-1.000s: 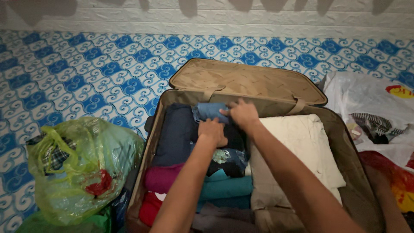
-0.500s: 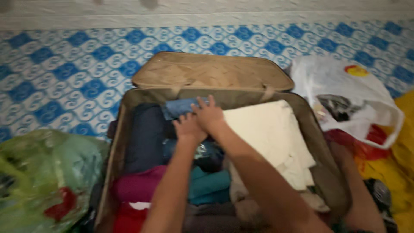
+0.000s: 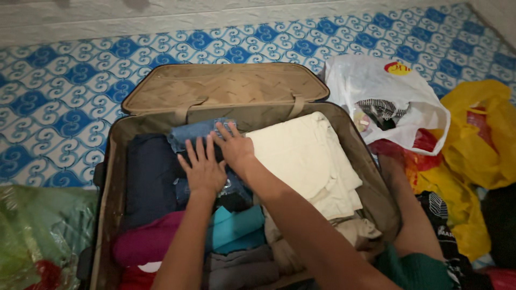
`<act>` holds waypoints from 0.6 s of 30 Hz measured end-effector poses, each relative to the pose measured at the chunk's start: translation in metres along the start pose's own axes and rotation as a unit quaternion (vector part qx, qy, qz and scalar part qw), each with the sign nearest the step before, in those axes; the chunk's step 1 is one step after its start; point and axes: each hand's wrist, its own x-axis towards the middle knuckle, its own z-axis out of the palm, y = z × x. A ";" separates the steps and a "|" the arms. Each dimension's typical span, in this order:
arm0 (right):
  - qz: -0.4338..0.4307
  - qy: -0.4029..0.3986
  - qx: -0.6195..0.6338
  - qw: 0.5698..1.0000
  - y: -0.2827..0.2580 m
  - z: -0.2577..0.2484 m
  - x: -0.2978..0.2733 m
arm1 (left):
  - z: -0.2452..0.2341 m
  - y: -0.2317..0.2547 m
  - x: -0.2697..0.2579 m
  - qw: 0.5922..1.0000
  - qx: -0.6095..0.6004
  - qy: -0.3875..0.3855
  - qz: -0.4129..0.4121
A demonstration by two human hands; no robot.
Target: The person packs a suitcase by folding and arranging various items of clothing, including pants and shirts, into the main compartment and moving smaller pouches around.
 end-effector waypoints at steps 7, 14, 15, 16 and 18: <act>-0.014 0.034 0.000 0.999 -0.001 0.027 0.007 | -0.012 0.001 0.004 0.998 0.021 -0.054 0.015; 0.018 0.135 0.048 0.989 -0.013 0.036 -0.011 | 0.009 0.008 0.015 0.995 0.072 -0.066 -0.019; 0.003 0.170 0.064 0.983 -0.009 0.037 -0.012 | 0.011 0.009 0.018 0.995 0.077 -0.059 -0.021; 0.005 0.159 0.050 0.986 -0.007 0.037 -0.013 | 0.012 0.010 0.018 0.995 0.080 -0.049 -0.020; 0.009 0.133 0.023 0.991 -0.008 0.037 -0.014 | 0.012 0.013 0.014 0.996 0.086 -0.030 -0.020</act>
